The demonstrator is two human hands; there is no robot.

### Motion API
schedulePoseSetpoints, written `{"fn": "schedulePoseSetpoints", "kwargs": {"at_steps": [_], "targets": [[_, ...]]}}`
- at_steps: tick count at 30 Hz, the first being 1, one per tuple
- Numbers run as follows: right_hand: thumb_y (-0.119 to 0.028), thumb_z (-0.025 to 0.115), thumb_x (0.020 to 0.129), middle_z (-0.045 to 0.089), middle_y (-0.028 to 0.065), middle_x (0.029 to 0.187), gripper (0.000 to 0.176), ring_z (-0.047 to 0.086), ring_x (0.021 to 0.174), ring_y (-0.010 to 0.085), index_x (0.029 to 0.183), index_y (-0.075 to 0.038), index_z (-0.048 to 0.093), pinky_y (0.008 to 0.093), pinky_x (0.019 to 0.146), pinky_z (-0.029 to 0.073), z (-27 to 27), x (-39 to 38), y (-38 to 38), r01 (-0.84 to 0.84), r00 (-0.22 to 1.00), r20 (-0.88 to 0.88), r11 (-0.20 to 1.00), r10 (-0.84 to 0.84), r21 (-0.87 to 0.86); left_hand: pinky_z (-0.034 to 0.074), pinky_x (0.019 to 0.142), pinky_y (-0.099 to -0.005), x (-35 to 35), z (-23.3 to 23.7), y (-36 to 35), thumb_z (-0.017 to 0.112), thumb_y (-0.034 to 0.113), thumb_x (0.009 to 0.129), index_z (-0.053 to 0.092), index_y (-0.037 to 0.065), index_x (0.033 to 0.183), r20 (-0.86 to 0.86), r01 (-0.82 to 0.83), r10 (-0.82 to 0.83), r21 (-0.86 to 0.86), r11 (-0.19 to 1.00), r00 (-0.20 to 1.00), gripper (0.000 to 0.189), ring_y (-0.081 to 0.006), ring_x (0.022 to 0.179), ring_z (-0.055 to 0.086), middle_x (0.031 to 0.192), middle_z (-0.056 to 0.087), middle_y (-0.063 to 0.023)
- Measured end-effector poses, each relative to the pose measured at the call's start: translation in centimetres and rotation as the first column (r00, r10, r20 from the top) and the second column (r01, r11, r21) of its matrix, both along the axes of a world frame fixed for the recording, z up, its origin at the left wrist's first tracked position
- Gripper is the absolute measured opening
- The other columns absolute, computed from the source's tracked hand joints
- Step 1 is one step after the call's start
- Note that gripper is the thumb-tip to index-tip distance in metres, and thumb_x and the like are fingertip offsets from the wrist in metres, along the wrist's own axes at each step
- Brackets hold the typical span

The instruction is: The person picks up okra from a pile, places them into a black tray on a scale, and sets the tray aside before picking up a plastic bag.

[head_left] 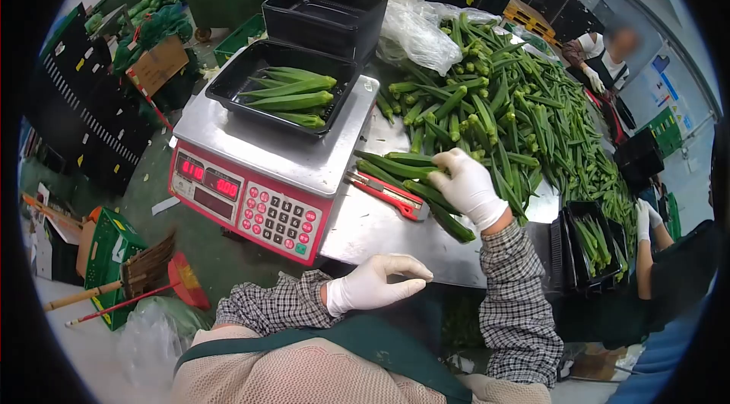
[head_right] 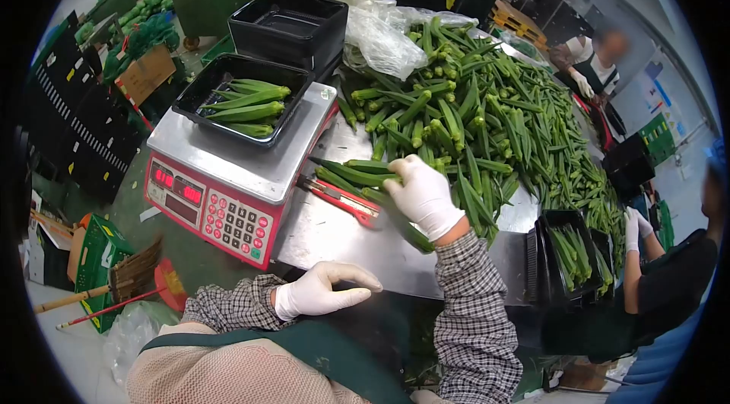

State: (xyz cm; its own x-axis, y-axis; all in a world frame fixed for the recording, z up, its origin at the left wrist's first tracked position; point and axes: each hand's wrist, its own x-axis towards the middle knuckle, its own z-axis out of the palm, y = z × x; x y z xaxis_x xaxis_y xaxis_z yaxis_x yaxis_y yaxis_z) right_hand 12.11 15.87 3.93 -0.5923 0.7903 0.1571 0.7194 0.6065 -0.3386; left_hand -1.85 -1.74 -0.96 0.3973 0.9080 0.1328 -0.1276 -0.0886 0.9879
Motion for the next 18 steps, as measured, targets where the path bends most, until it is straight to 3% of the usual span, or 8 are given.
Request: {"fn": "schedulePoseSetpoints", "kwargs": {"at_steps": [3,6,8,10,12,15,17,18], "targets": [[-0.023,0.065,0.073,0.059,0.0122,0.085,0.023,0.059,0.079,0.0285,0.089,-0.006,0.064,0.0382,0.07,0.048,-1.5,-1.2,-0.3,-0.161,0.966,0.238,0.955,0.101,0.25,0.045,0.088,-0.028,0.4,-0.5,-0.2,0.057,0.009,0.087,0.062,0.0,0.103,0.046,-0.011,0.015,-0.103,0.995,0.999,0.019,-0.0135,0.096,0.058,0.101,0.064,-0.008],[-0.021,0.066,0.072,0.06,0.0117,0.081,0.019,0.059,0.075,0.0275,0.084,-0.006,0.065,0.0378,0.068,0.047,-1.1,-0.8,-0.4,-0.185,0.967,0.224,0.936,0.12,0.299,0.045,0.087,-0.0272,1.0,-0.8,0.1,0.057,0.01,0.088,0.062,-0.001,0.103,0.091,-0.019,0.032,-0.137,0.99,0.995,0.019,-0.0127,0.096,0.058,0.099,0.064,-0.0073],[-0.018,0.064,0.074,0.059,0.0129,0.078,0.017,0.059,0.076,0.0301,0.083,-0.004,0.065,0.039,0.068,0.047,1.6,1.5,-1.3,-0.102,0.99,0.119,0.971,0.078,0.216,0.045,0.087,-0.027,1.3,-0.6,0.1,0.056,0.01,0.089,0.062,-0.001,0.103,0.119,-0.003,0.021,-0.148,0.989,0.993,0.018,-0.0127,0.095,0.058,0.099,0.064,-0.0074],[-0.012,0.063,0.076,0.058,0.0129,0.079,0.013,0.058,0.075,0.0318,0.085,-0.002,0.063,0.0381,0.068,0.047,3.4,5.8,-3.4,-0.022,0.991,-0.132,0.993,0.037,0.119,0.045,0.087,-0.027,1.8,-0.9,0.5,0.056,0.01,0.089,0.062,-0.001,0.102,0.157,0.015,0.014,-0.181,0.983,0.988,0.018,-0.013,0.096,0.058,0.1,0.064,-0.0077],[-0.002,0.063,0.075,0.058,0.0123,0.079,0.014,0.058,0.073,0.0251,0.089,-0.001,0.062,0.0312,0.066,0.046,4.9,11.3,-6.6,0.058,0.961,-0.256,0.981,-0.106,-0.187,0.046,0.087,-0.0278,2.6,-0.8,1.2,0.055,0.01,0.09,0.062,-0.002,0.099,0.249,0.024,0.025,-0.191,0.981,0.968,0.017,-0.014,0.095,0.059,0.098,0.065,-0.0084],[0.003,0.063,0.069,0.058,0.0086,0.079,0.017,0.058,0.074,0.0187,0.086,0.0,0.063,0.0282,0.068,0.046,5.5,19.6,-12.3,0.173,0.969,-0.117,0.931,-0.22,-0.32,0.047,0.086,-0.0286,3.9,-1.5,2.4,0.054,0.013,0.091,0.063,-0.002,0.097,0.425,0.036,0.109,-0.319,0.947,0.899,0.018,-0.0148,0.091,0.061,0.093,0.066,-0.0091],[0.002,0.066,0.067,0.059,0.0099,0.081,0.02,0.058,0.076,0.0208,0.087,-0.001,0.064,0.0285,0.07,0.046,4.5,23.4,-15.4,0.413,0.897,0.053,0.792,-0.438,-0.45,0.048,0.083,-0.0291,5.0,-2.0,3.3,0.053,0.018,0.092,0.064,-0.002,0.094,0.459,-0.019,0.162,-0.3,0.954,0.873,0.022,-0.0148,0.087,0.062,0.089,0.066,-0.0091],[0.001,0.066,0.067,0.059,0.011,0.082,0.02,0.059,0.077,0.0228,0.087,-0.001,0.064,0.0294,0.07,0.047,3.2,24.7,-16.2,0.399,0.917,0.112,0.873,-0.383,-0.281,0.048,0.082,-0.0281,5.6,-2.4,3.7,0.054,0.02,0.092,0.064,-0.001,0.094,0.482,-0.013,0.163,-0.299,0.954,0.861,0.023,-0.0139,0.085,0.061,0.09,0.066,-0.0082]]}}
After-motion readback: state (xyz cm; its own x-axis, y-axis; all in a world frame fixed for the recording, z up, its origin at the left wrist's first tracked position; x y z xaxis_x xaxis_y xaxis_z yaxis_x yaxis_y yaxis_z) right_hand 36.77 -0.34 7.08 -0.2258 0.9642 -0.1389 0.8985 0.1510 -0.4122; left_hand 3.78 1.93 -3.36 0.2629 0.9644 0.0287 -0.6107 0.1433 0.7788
